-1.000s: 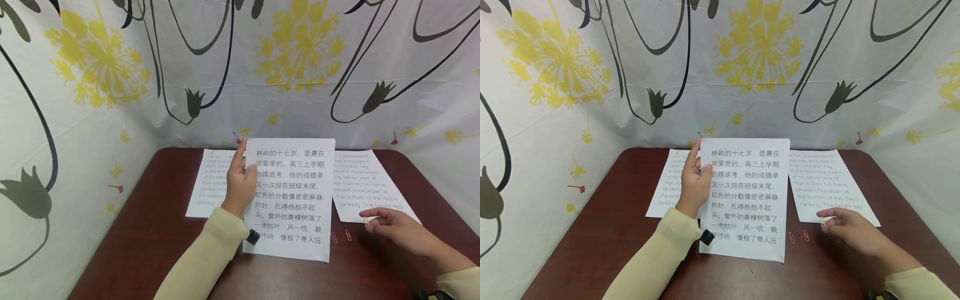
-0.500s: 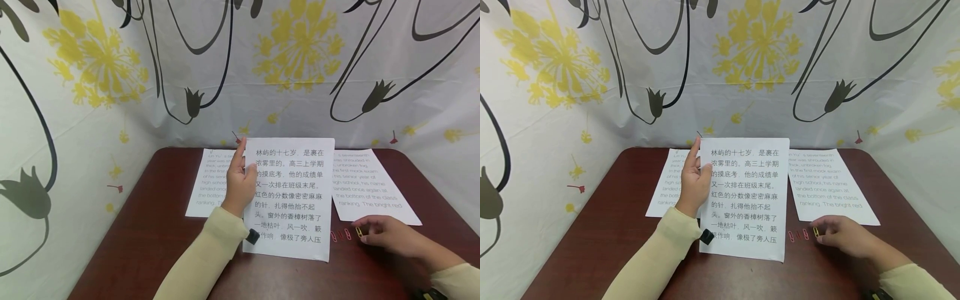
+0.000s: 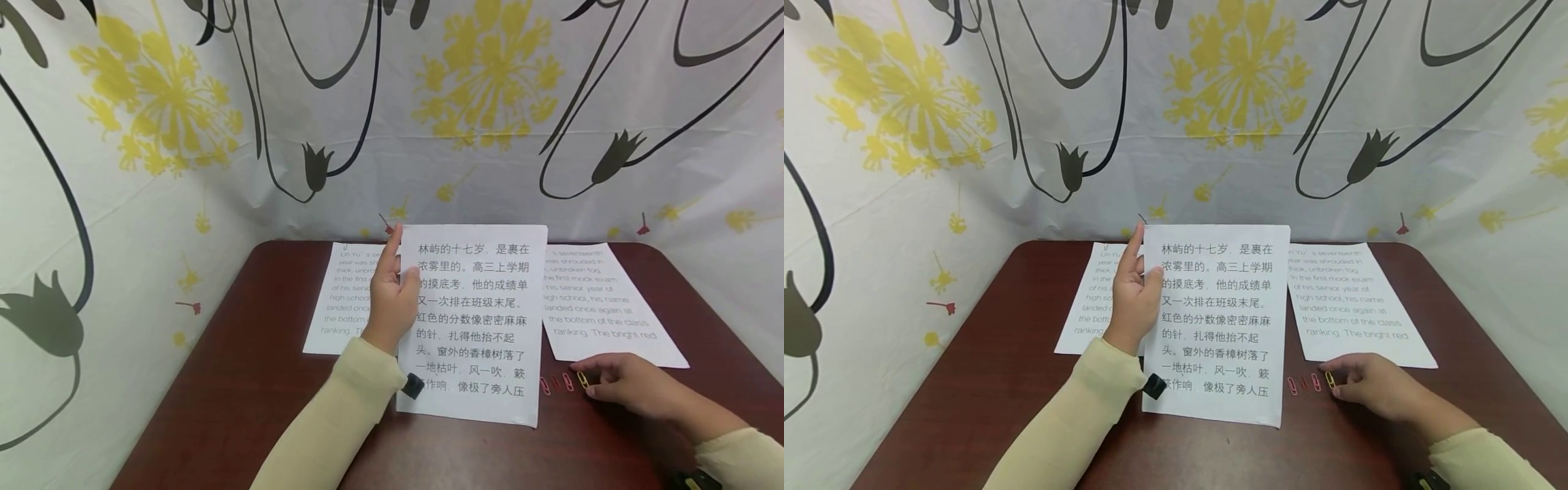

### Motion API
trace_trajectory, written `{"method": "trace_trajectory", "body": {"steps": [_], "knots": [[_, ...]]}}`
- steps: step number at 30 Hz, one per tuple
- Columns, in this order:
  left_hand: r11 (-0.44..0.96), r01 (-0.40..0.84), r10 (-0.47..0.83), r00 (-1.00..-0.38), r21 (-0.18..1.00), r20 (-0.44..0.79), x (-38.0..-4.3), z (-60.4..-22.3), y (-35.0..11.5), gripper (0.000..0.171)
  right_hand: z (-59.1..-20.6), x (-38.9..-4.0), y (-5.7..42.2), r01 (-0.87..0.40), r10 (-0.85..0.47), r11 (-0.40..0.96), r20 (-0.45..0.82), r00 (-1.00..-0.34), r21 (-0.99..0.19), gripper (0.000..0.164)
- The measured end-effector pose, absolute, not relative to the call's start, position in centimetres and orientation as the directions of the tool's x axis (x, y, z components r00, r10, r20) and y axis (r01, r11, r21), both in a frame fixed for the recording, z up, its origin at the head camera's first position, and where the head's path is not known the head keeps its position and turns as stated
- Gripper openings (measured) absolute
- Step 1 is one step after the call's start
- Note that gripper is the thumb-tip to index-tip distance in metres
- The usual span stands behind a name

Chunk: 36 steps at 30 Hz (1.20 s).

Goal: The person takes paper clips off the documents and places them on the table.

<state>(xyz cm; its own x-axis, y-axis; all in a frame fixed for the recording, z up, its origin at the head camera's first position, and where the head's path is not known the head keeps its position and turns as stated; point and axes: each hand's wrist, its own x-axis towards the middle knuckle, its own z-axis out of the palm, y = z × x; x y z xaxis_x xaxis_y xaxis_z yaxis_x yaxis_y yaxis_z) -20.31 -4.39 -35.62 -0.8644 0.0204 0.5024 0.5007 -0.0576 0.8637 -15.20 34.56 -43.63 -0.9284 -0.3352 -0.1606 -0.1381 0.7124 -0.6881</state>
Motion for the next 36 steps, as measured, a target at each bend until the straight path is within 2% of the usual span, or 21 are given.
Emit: {"method": "trace_trajectory", "body": {"steps": [8,13,17,20,22,24,27,30,36], "knots": [[-0.063,0.499,0.019,-0.865,0.864,0.501,-20.6,-35.9,-4.4,0.073,-43.9,-15.2,34.5,-0.138,-0.309,0.733,-0.145,-0.940,-0.666,0.044],[-0.056,0.488,0.024,-0.872,0.871,0.490,-20.3,-35.5,-4.4,0.073,-43.3,-15.0,33.9,-0.149,-0.258,0.769,-0.089,-0.962,-0.622,0.040],[-0.046,0.481,0.034,-0.875,0.875,0.483,-20.2,-35.5,-4.5,0.073,-42.1,-14.7,32.6,-0.208,-0.207,0.757,0.075,-0.975,-0.619,0.032],[-0.048,0.482,0.037,-0.875,0.875,0.484,-20.2,-35.5,-4.5,0.073,-41.3,-14.5,31.2,-0.292,-0.171,0.694,0.243,-0.955,-0.658,0.030],[-0.057,0.485,0.033,-0.872,0.872,0.488,-20.1,-35.4,-4.5,0.073,-41.0,-14.4,30.2,-0.342,-0.155,0.639,0.320,-0.935,-0.689,0.036],[-0.072,0.490,0.028,-0.870,0.869,0.493,-20.1,-35.3,-4.5,0.074,-40.8,-14.4,29.3,-0.383,-0.163,0.579,0.359,-0.919,-0.720,0.049],[-0.089,0.497,0.021,-0.865,0.863,0.501,-20.0,-35.3,-4.5,0.074,-40.7,-14.3,28.1,-0.426,-0.217,0.481,0.367,-0.905,-0.766,0.072],[-0.090,0.504,0.014,-0.862,0.859,0.507,-20.0,-35.2,-4.4,0.075,-40.9,-14.3,27.1,-0.436,-0.272,0.382,0.351,-0.896,-0.815,0.089],[-0.075,0.509,-0.003,-0.860,0.857,0.510,-20.2,-35.0,-4.5,0.075,-41.4,-14.3,25.3,-0.409,-0.321,0.197,0.336,-0.885,-0.891,0.095]]}}
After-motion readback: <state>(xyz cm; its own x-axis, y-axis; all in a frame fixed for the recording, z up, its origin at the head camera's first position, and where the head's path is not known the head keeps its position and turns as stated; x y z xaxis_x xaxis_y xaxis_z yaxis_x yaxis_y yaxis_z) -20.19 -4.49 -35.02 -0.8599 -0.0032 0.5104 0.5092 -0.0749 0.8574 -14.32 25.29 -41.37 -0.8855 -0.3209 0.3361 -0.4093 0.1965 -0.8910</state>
